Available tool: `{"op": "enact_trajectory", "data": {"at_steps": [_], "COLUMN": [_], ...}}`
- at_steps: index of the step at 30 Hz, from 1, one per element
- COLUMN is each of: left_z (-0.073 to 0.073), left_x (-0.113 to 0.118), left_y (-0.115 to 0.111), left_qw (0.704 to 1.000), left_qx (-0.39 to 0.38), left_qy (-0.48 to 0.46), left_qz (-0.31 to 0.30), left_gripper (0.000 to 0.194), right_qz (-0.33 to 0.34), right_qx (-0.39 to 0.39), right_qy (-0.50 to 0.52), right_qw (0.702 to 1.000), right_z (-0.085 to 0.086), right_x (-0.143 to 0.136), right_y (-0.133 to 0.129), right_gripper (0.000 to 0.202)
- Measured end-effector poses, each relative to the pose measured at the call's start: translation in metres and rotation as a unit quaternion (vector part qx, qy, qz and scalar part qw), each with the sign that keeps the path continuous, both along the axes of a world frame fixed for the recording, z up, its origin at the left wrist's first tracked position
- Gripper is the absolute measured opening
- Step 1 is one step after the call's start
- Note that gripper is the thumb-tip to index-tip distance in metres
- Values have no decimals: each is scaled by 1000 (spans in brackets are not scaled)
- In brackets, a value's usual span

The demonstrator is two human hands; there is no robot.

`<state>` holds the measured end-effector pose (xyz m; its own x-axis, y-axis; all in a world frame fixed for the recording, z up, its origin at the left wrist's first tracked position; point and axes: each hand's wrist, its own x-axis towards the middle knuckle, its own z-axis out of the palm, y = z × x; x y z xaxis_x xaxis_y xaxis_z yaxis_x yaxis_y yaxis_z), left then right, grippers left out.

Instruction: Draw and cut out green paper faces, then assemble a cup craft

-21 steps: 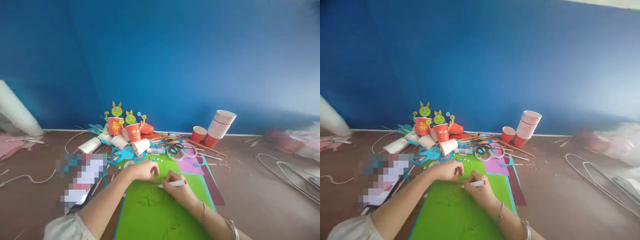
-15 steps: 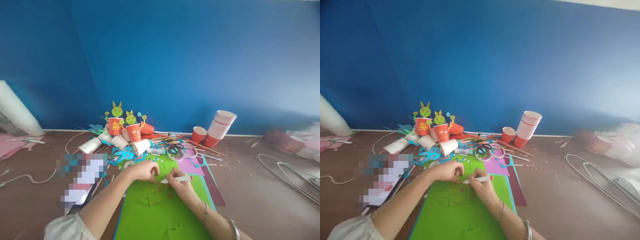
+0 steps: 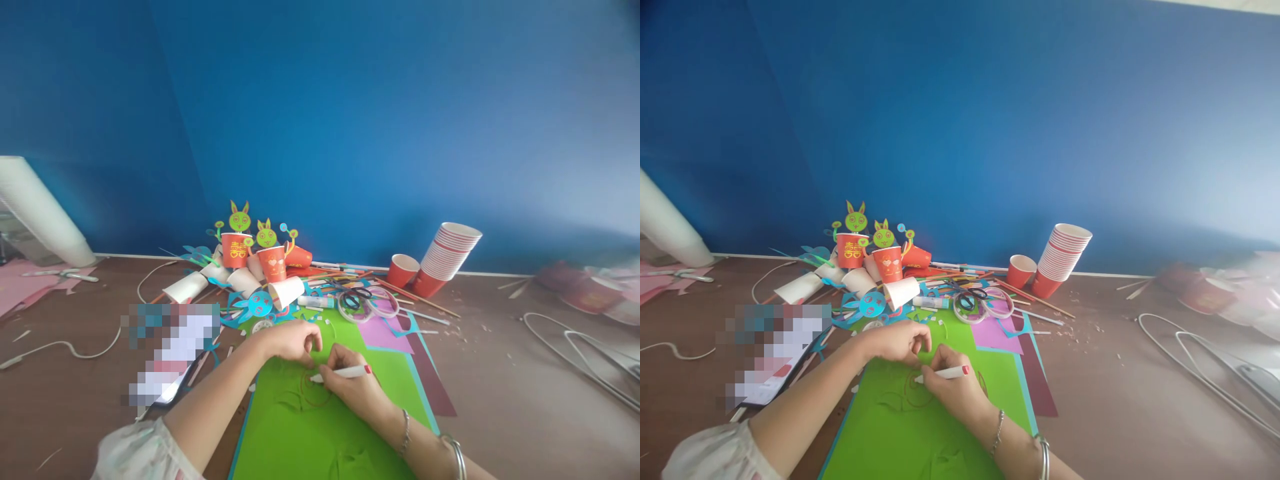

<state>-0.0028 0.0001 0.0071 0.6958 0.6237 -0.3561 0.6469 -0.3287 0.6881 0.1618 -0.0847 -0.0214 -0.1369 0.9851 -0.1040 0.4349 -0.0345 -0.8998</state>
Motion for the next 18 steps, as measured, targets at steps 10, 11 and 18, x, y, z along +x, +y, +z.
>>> {"op": "enact_trajectory", "data": {"at_steps": [10,11,18], "left_z": [4,4,3], "left_x": [1,1,1], "left_y": [-2,-2,-1], "left_qw": [1000,1000,1000], "left_qx": [-5,-5,-6], "left_qy": [0,0,0], "left_qz": [2,1,-1], "left_gripper": [34,34,36], "right_qz": [3,4,17], "right_qx": [2,3,-1], "right_qy": [-22,-21,-15], "right_qw": [1000,1000,1000], "right_z": [2,2,6], "right_x": [-1,-1,-1], "right_y": [0,0,-3], "right_gripper": [18,19,19]}}
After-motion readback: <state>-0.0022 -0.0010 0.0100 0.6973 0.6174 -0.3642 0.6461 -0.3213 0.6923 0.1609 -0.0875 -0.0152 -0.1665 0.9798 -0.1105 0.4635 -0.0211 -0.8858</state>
